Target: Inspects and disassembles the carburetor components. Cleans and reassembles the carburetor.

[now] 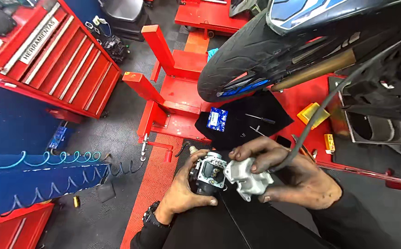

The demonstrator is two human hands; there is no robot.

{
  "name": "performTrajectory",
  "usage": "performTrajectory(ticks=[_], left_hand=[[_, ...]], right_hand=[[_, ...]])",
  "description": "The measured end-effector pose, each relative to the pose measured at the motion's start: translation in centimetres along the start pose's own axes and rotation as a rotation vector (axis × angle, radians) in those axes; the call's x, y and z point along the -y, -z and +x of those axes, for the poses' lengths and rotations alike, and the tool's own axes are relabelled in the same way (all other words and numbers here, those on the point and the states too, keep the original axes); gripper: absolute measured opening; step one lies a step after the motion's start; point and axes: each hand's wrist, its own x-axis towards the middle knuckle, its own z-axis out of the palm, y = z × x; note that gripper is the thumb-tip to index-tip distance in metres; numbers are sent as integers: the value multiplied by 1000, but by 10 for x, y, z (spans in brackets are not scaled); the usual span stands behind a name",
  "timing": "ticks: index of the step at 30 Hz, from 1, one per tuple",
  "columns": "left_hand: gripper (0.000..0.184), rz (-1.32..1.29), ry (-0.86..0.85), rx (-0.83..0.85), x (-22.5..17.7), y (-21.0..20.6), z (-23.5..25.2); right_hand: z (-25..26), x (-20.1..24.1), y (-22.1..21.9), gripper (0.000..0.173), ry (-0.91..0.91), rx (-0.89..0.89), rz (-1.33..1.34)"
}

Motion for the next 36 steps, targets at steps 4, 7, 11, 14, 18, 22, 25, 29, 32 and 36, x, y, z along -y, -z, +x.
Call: performTrajectory(ticks=[4, 7, 11, 14, 18, 22, 25, 29, 32, 36], left_hand=[[109, -48, 29, 117, -13, 13, -2], [106, -82, 51, 125, -17, 18, -5], [105, -112, 1, 96, -16, 21, -10], [106, -118, -25, 75, -17, 21, -12], [108, -76, -14, 41, -19, 20, -15], [110, -82, -20, 45, -19, 18, -16], [110, -70, -5, 28, -20, 15, -15], [108, -132, 16, 15, -19, 8, -15], [104, -89, -39, 27, -10, 5, -15], [100, -155, -38, 55, -8, 2, -14]], right_hand=[[31, -1, 2, 39, 23, 181, -67], [46, -3, -7, 39, 30, 252, -77], [54, -9, -15, 43, 49, 309, -121], [57, -14, -18, 45, 41, 329, -119], [60, -19, -20, 42, 38, 353, -139], [58, -24, -22, 41, 38, 359, -152], [54, -27, -21, 43, 26, 361, -192], [47, -34, -19, 42, 35, 344, -217], [41, -37, -21, 38, 37, 340, -217], [34, -38, -19, 35, 18, 315, -234]])
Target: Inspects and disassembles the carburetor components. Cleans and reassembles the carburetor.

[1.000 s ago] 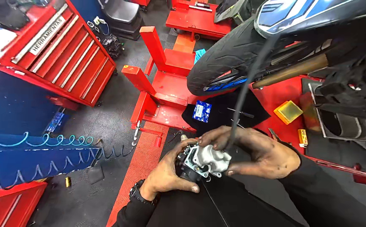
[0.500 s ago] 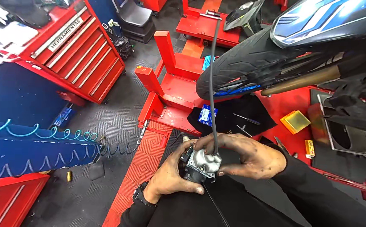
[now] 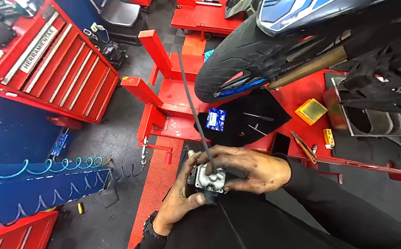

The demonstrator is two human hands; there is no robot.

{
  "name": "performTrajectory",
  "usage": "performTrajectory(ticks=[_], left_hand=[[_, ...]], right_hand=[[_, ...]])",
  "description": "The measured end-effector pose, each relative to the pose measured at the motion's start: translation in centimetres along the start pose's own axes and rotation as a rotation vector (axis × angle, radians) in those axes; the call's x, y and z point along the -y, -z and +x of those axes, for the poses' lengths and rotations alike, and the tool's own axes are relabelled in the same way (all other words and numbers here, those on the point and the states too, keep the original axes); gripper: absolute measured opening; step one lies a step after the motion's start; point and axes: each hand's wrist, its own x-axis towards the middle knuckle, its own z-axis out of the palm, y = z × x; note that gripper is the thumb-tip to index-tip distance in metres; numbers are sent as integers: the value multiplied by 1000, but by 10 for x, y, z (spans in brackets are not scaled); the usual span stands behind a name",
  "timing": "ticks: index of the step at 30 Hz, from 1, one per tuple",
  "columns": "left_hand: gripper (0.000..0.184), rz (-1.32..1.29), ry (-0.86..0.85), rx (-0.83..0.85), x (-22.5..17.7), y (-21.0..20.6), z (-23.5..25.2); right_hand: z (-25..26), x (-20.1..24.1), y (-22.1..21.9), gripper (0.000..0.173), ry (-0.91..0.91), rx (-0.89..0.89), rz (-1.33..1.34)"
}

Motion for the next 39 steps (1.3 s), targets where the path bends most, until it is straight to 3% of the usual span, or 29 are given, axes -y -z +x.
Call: performTrajectory(ticks=[4, 15, 19, 21, 24, 26, 28, 30, 33, 39], left_hand=[[100, -42, 1, 24, 2, -3, 3], [80, -76, 58, -131, 7, -23, 12], [67, -117, 99, -209, 7, -31, 13], [65, -110, 67, -184, 8, -31, 19], [68, 38, -53, -81, 12, -25, 30], [66, 68, -74, -90, 13, -28, 30], [66, 57, -59, -115, 14, -29, 26], [65, 55, -37, -163, 15, -33, 25], [68, 41, 43, -239, 9, -43, 23], [72, -139, 153, -360, 4, -55, 23]], right_hand=[[-9, -1, 0, 35, 23, -27, -70], [-23, -12, -6, 43, 56, -68, -199], [-29, -18, -16, 44, 63, -151, -171], [-36, -26, -25, 40, 56, -290, -24], [-67, -74, -28, 25, -157, -661, 49], [-103, -142, -18, 17, -519, -828, -211], [-141, -209, -3, 22, -909, -750, -414], [-162, -252, 11, 28, -1087, -595, -509], [-175, -280, 11, 32, -1109, -370, -620], [-182, -294, 14, 22, -1030, -244, -702]])
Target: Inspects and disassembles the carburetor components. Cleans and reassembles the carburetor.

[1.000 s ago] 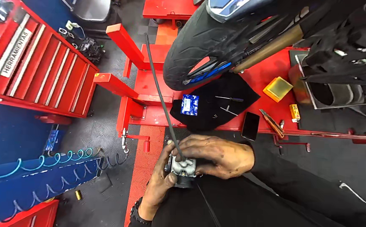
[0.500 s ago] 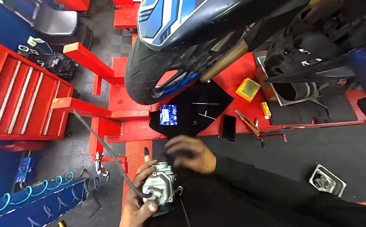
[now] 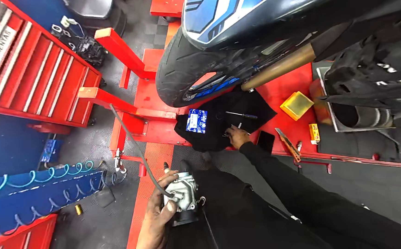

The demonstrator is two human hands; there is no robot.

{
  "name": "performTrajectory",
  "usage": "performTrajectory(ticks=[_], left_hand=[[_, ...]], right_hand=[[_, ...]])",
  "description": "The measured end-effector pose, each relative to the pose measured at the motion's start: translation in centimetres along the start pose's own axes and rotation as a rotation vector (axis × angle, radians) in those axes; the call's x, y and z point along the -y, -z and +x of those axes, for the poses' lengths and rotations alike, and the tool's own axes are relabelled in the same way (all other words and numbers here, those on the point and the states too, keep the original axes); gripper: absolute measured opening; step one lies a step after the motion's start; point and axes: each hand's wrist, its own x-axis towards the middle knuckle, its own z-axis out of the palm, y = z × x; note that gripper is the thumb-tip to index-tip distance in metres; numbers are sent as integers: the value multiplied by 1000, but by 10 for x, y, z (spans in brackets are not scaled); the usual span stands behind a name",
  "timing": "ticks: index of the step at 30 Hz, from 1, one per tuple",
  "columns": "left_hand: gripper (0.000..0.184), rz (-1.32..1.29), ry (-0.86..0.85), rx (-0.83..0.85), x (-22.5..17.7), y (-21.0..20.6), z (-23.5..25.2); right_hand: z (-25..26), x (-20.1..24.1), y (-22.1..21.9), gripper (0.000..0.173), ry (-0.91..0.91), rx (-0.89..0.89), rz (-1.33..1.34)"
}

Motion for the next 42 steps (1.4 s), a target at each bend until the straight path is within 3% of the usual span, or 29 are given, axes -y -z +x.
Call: performTrajectory(ticks=[7, 10, 14, 18, 21, 26, 36, 42], left_hand=[[70, -84, 63, -85, -7, -4, -6], [70, -4, 62, -113, -11, -9, -5], [67, 53, 60, -189, -13, -13, -6], [62, 156, 39, -223, -17, -16, -10], [58, 112, 68, -245, -18, -17, -9], [55, 75, 162, -285, -18, -17, -6], [49, 254, 183, -288, -23, -21, 0], [52, 280, 181, -278, -24, -20, 3]], right_hand=[[-13, 9, 20, 22, -29, -87, 142], [-37, 51, 50, 19, 0, -221, 464], [-90, 132, 106, 39, 198, -107, 958], [-129, 179, 145, 15, 512, -28, 1044], [-144, 193, 151, 10, 687, -5, 1099], [-144, 200, 147, 7, 822, -106, 963], [-149, 207, 186, 16, 932, -161, 297], [-146, 206, 171, 14, 937, -229, 354]])
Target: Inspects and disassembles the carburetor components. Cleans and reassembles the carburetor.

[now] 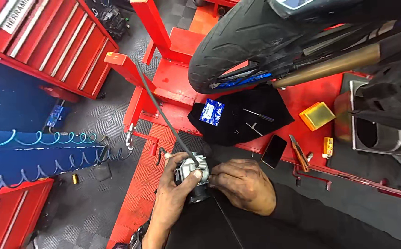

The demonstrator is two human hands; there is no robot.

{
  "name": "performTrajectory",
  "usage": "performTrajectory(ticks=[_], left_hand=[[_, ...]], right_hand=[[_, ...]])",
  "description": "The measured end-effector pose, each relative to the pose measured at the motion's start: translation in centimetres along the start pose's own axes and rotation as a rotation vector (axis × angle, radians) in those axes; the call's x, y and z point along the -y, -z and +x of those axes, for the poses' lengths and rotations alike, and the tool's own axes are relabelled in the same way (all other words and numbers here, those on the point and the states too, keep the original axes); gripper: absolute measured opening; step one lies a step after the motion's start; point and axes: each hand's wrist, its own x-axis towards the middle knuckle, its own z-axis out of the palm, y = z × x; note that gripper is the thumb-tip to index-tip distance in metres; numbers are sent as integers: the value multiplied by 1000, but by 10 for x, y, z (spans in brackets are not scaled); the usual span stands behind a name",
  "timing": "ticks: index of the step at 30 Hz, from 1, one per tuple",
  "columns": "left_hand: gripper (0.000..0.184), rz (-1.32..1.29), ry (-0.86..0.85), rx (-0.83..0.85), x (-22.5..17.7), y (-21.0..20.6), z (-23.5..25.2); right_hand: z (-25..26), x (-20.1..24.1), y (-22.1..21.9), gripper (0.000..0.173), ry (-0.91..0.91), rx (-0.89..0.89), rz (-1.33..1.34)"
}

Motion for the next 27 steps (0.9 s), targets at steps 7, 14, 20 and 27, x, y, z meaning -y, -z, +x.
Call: performTrajectory(ticks=[7, 14, 20, 27], left_hand=[[53, -110, 31, -9, 6, -1, 6], [65, -258, 28, 5, 10, -3, 10], [71, -119, -195, 121, 18, 4, 9], [63, -63, -331, 266, 13, 8, 8]], right_hand=[[-11, -12, -17, 16, 74, -116, 8], [-49, -75, -35, 31, -161, -28, 175], [-106, -226, -73, 26, -961, 50, -246], [-132, -255, -86, 24, -854, 225, -349]])
